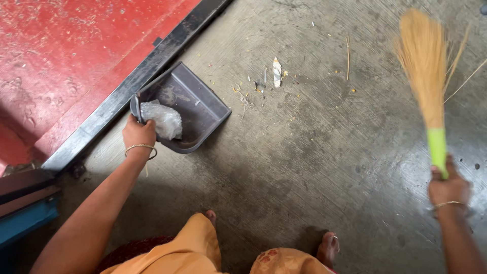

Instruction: The person sweeps debris and bubble wrap into a dustpan using a broom and then picks up a piece of black tape from the floor by hand.

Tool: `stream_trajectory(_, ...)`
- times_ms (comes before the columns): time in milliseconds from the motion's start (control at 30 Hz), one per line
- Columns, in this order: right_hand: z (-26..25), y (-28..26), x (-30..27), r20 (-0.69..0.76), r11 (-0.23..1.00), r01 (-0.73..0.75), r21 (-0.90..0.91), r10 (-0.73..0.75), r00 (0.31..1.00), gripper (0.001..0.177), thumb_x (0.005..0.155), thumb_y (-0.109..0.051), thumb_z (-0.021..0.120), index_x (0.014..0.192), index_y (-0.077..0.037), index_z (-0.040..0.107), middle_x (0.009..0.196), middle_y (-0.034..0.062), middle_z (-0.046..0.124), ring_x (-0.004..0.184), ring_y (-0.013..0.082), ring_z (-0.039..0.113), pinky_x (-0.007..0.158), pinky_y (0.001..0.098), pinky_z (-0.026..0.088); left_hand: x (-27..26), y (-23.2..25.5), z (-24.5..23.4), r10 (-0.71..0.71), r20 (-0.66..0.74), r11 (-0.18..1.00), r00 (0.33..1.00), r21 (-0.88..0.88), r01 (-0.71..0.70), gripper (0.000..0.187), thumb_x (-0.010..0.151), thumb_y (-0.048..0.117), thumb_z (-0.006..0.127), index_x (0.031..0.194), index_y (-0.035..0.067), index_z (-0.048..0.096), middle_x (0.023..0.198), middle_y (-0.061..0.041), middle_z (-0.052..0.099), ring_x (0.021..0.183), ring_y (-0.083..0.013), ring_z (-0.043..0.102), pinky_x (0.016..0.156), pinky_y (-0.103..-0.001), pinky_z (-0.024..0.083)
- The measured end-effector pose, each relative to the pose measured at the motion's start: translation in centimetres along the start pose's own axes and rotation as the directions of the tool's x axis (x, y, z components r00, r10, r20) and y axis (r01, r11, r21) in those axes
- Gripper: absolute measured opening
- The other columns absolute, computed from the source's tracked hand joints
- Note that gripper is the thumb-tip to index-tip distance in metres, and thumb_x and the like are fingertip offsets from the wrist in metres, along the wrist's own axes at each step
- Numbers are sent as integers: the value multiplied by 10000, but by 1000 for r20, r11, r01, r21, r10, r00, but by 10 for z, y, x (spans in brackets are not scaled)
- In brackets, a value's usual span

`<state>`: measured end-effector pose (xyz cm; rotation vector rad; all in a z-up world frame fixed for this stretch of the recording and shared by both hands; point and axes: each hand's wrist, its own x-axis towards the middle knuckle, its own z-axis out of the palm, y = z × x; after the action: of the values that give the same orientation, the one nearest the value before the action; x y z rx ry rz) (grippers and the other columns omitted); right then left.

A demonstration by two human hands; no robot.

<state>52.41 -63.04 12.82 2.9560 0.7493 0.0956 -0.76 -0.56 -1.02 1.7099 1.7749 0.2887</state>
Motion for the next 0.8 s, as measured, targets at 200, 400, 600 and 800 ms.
stream_trajectory(200, 62, -119, -86, 102, 992, 39, 120, -51, 994, 405, 1075, -451, 622, 1350, -159, 679, 907, 188, 712, 708, 388, 670, 591, 491, 527, 11, -25, 4, 76, 2, 996, 997, 38, -76, 404, 843, 246, 686, 1139, -28, 662, 896, -298, 701, 895, -485, 687, 822, -529, 527)
stream_trajectory(400, 15, -169, -106, 108, 951, 88, 296, -125, 986, 534, 1006, -310, 629, 1522, -204, 545, 910, 131, 742, 586, 252, 677, 525, 395, 547, 7, -15, -3, 103, 31, 995, 994, -13, -102, 414, 859, 223, 675, 1189, -26, 663, 867, -280, 705, 823, -424, 708, 783, -498, 535)
stream_trajectory(600, 65, -45, -158, -68, 957, -13, 291, 34, 997, 507, 1130, -274, 581, 1603, -157, 439, 1050, 187, 698, 699, 209, 684, 620, 352, 532, -1, -7, -10, 132, 73, 990, 989, -61, -128, 396, 907, 209, 699, 1226, -22, 660, 915, -255, 710, 838, -371, 701, 798, -454, 523)
stream_trajectory(800, 124, -83, -202, -32, 867, 68, 494, -60, 998, 573, 1016, -229, 626, 1566, -134, 497, 828, 123, 669, 617, 228, 606, 553, 393, 500, -2, -22, -11, 120, 81, 993, 990, -26, -118, 419, 899, 239, 722, 1226, -16, 664, 972, -240, 727, 914, -365, 714, 847, -440, 520)
